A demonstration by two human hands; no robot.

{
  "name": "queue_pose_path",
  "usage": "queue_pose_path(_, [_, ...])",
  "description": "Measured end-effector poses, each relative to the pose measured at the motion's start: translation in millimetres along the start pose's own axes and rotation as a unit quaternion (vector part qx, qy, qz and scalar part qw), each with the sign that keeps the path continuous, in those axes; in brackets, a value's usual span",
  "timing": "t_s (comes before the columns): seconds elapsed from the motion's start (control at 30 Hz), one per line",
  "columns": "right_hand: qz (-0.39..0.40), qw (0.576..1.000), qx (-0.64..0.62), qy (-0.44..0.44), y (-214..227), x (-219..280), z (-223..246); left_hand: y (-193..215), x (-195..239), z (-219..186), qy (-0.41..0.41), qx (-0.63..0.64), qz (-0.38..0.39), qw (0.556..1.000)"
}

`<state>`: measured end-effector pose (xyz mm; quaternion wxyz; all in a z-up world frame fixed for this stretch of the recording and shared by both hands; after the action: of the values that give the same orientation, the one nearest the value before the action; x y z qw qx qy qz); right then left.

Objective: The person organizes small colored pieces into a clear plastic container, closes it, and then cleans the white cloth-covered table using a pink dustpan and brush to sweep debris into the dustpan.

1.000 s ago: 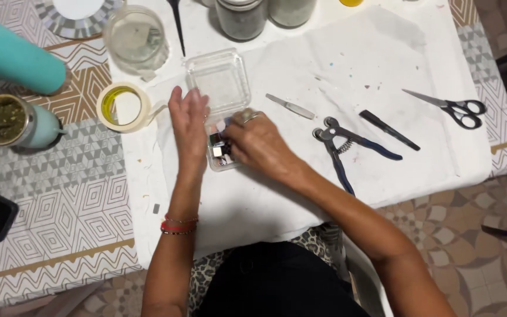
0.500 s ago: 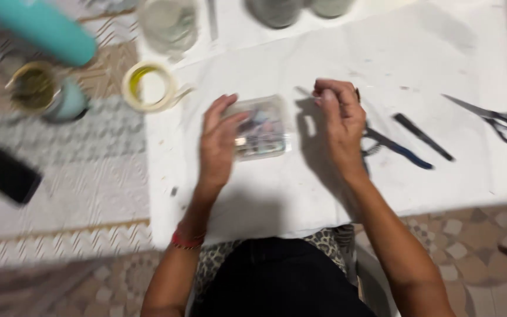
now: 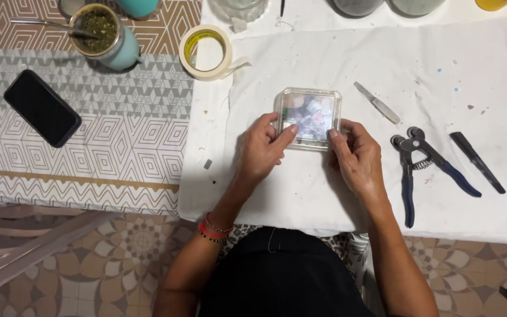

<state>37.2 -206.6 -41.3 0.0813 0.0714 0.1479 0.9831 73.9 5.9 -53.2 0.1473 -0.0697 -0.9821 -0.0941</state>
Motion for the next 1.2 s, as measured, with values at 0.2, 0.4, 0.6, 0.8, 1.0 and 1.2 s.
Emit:
queue_pose_path(0.2, [-0.018, 0.994, -0.106, 0.001, -8, -1, -16, -1, 3, -14, 0.023, 0.070, 0.016, 0.997])
queue_pose_path(0.4, [-0.057, 0.991, -0.123, 0.012, -5, -12, -53, -3, 3, -6, -0.005, 0.077, -0.024, 0.997])
queue_pose_path(0.6, [-0.059, 0.995, 0.035, 0.076, 6, 2, -1, -2, 9, -17, -0.026, 0.078, -0.006, 0.997])
queue_pose_path(0.8, [-0.108, 0.913, 0.235, 0.314, 3, 24, 37, -1, 10, -10, -0.013, 0.005, -0.008, 1.000])
queue_pose_path(1.0, [0.094, 0.836, 0.352, 0.410, -27, 10, 73, -4, 36, -26, -0.231, -0.265, -0.188, 0.917])
queue_pose_path(1.2, [0.245, 0.845, 0.400, 0.258, -46, -19, 67, 70, 82, -9, -0.218, -0.490, -0.270, 0.800])
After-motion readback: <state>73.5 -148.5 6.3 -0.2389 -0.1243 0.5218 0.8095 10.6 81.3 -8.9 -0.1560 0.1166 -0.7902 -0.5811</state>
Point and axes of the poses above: each hand's wrist, its own x-axis away from the middle knuckle, its own y-axis out of the back of the hand, z = x × y, the point moved 10 cm from there along -x, towards the middle knuckle, and after that the axes turned 2 degrees about y, right-handed, at the moved point
